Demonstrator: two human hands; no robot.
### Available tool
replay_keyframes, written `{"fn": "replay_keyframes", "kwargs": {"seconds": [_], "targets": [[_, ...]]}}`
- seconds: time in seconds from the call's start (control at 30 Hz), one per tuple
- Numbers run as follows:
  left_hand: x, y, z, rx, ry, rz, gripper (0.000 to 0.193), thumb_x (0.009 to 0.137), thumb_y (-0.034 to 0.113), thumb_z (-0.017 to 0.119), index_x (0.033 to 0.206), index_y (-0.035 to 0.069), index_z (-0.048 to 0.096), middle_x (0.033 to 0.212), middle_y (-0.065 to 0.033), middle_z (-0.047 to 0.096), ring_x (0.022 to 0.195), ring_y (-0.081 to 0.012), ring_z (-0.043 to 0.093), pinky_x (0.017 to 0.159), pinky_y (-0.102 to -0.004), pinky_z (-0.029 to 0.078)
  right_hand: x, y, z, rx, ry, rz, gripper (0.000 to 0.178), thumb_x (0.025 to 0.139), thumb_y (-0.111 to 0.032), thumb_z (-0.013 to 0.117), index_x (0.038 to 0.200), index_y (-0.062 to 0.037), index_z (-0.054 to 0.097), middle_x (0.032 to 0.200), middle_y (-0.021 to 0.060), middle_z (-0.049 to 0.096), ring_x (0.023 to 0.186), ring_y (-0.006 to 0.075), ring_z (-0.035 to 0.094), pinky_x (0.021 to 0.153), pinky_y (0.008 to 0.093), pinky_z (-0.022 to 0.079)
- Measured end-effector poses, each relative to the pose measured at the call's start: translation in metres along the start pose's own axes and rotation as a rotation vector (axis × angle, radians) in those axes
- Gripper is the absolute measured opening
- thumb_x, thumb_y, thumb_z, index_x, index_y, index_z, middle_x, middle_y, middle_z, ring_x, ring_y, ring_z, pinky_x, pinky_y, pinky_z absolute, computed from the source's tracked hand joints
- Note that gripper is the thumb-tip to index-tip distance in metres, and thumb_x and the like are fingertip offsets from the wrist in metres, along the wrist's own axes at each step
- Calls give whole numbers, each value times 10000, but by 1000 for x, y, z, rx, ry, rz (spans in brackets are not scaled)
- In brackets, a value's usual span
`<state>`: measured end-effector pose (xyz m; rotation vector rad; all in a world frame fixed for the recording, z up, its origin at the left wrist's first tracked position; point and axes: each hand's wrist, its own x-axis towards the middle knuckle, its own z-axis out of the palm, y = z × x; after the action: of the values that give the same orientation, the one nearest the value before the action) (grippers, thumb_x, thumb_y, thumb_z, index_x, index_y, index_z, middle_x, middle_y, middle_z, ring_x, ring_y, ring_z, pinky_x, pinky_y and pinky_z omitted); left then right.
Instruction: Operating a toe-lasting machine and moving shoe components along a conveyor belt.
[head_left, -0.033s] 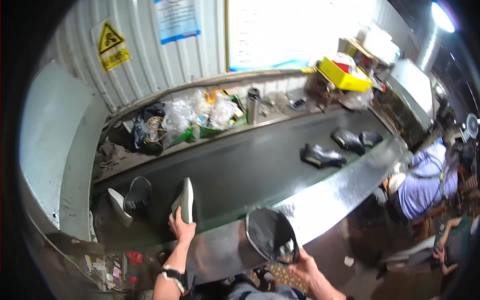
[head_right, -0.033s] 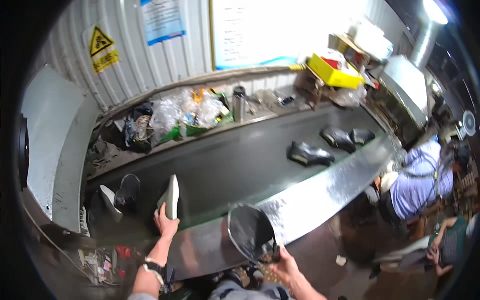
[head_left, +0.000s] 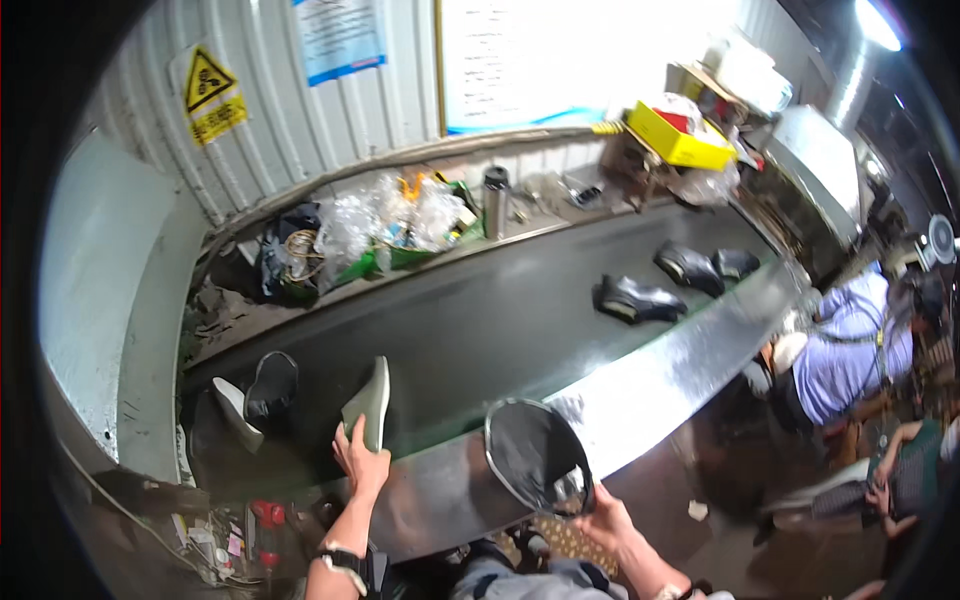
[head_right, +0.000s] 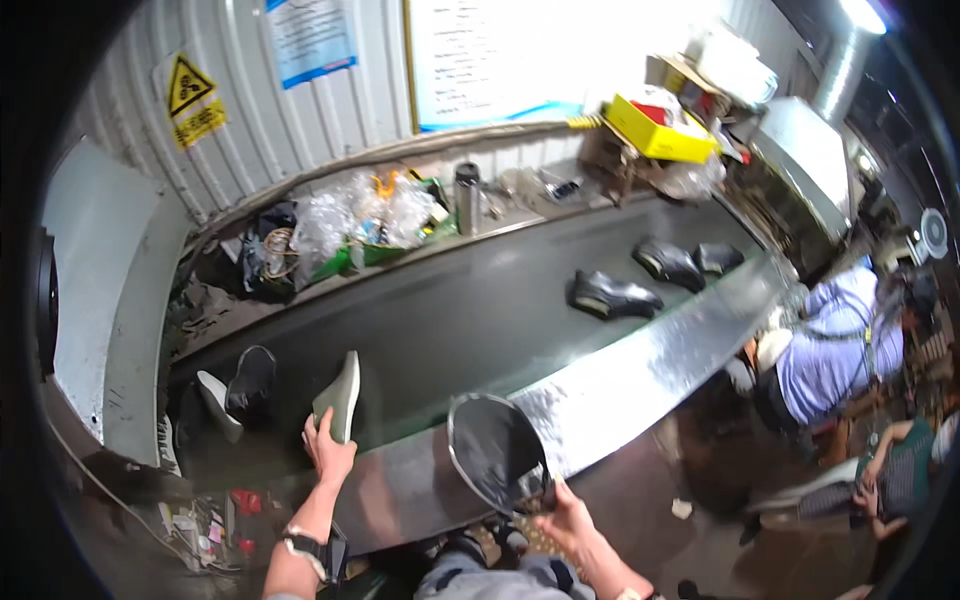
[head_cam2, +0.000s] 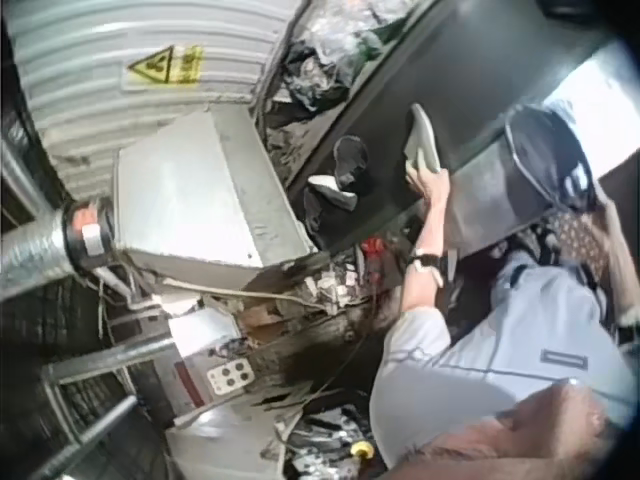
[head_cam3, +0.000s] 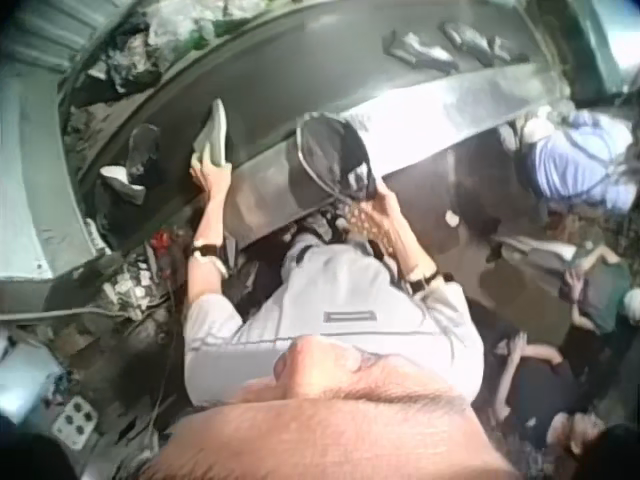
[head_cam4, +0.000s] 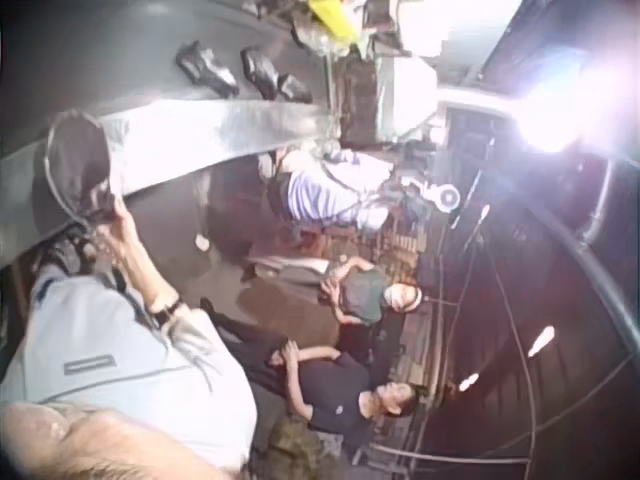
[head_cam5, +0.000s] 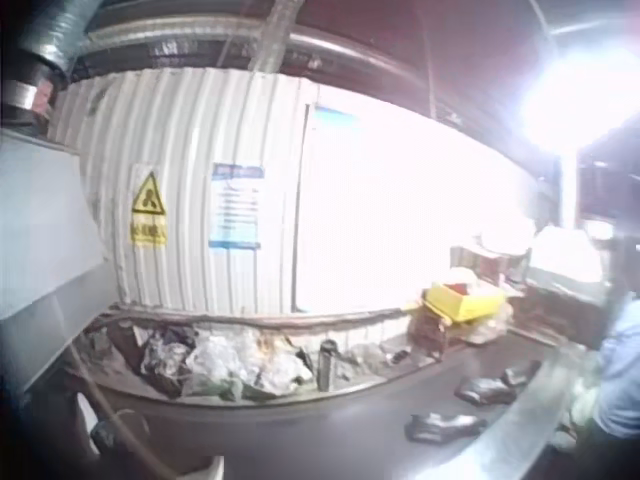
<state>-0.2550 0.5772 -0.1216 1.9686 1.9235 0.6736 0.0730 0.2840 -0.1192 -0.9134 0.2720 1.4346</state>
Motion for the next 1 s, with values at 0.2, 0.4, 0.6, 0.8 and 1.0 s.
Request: {"fn": "replay_keyframes", "kwargs": {"seconds": [0.2,0.4,0.6,0.8,1.0], "targets": [[-128,59,-39,139,-82,817,392,675,128,732,1065,169,709,1335,-159,492,1250,-349,433,1005,-512,371,22,-15,7,134,-105,89,301,1042,-327,481,1136,-81,627,1085,105,694,1013,318,652,912,530,531],[-228,101,35,166,-102,1095,208,787,275,709,991,313,724,1176,-37,585,1130,-228,494,922,-440,348,20,-23,19,39,-137,-30,372,987,-348,601,1252,-88,590,1131,79,681,1099,264,631,947,506,496],[-158,113,3,-1460,-550,-589,597,974,604,495,1123,48,653,1098,-94,692,1066,-239,633,962,-451,482,-30,-21,36,-1112,-236,-414,329,995,-237,620,1280,-82,565,867,-19,654,815,193,652,761,260,489],[-84,43,9,-1233,-839,-830,344,982,236,586,1202,-25,618,1116,-136,693,1040,-246,672,915,-409,539,-56,54,8,-2210,-788,-1065,498,826,-155,607,1322,-195,580,911,49,612,988,254,565,1150,682,222],[-63,59,34,-751,-510,-444,364,947,269,648,1146,-35,671,1095,-110,691,987,-237,656,882,-359,499,-27,73,-1,-2011,-748,-1079,478,770,-96,659,1236,-198,627,987,94,588,954,295,566,1141,610,328]]}}
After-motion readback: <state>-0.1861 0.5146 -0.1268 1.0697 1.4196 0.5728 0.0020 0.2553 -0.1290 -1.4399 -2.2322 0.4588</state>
